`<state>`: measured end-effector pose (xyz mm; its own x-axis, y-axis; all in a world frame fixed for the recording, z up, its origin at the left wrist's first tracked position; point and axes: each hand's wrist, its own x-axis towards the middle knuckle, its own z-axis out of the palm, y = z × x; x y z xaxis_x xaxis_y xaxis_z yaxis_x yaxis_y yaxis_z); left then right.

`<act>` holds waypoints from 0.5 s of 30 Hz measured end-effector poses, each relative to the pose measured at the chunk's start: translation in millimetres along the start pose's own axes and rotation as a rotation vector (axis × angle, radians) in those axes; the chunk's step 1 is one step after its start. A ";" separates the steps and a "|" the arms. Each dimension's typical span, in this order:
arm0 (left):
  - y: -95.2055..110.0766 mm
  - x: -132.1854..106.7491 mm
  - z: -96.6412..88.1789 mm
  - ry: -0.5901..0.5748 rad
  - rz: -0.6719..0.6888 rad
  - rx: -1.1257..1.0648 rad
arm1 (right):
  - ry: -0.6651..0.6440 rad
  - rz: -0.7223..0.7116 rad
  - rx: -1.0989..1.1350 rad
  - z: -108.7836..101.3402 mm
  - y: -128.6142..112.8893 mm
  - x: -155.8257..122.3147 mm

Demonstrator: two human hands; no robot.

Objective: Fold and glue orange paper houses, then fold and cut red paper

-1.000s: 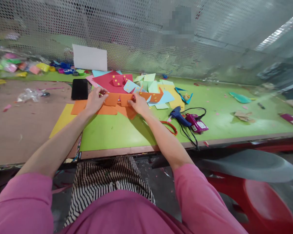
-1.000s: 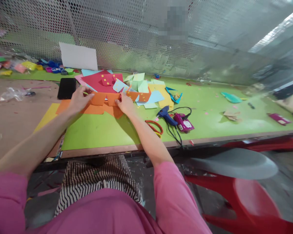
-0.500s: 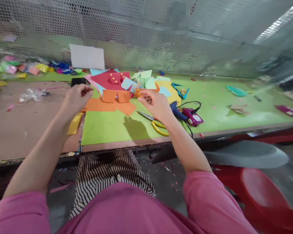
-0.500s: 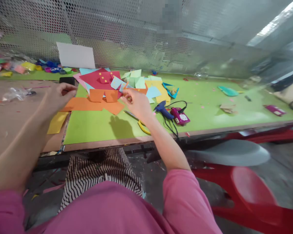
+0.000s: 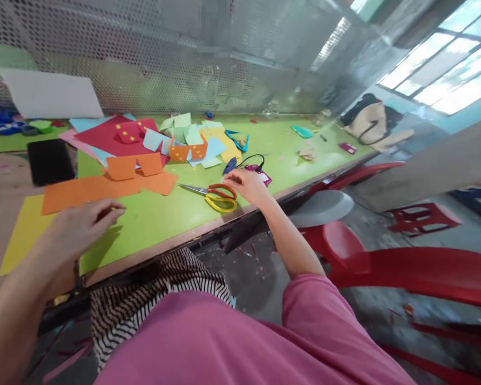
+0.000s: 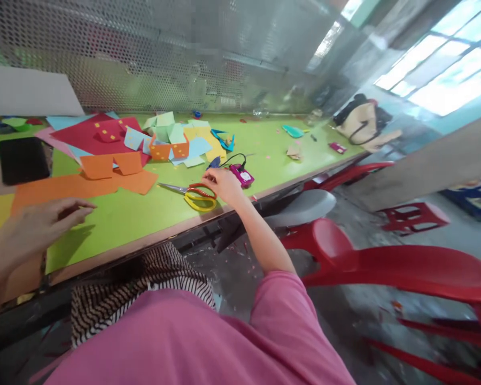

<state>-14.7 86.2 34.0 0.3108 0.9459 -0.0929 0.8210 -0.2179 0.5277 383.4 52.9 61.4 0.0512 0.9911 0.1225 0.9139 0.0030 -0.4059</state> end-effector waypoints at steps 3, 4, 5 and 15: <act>6.3 15.3 6.7 -0.002 0.102 0.036 | -0.085 -0.103 -0.037 8.9 -8.7 9.5; 7.7 19.8 9.6 -0.007 0.125 0.055 | -0.106 -0.122 -0.060 12.2 -13.0 14.2; 8.9 23.6 12.3 -0.014 0.141 0.075 | -0.122 -0.133 -0.084 15.1 -17.5 19.4; -8.0 38.5 -3.8 0.039 0.020 0.152 | -0.162 -0.146 -0.202 30.7 -28.1 53.2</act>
<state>-11.1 125.3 29.4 0.3117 0.9489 -0.0491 0.8786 -0.2682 0.3952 348.1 109.6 51.5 -0.1364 0.9906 0.0137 0.9693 0.1363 -0.2045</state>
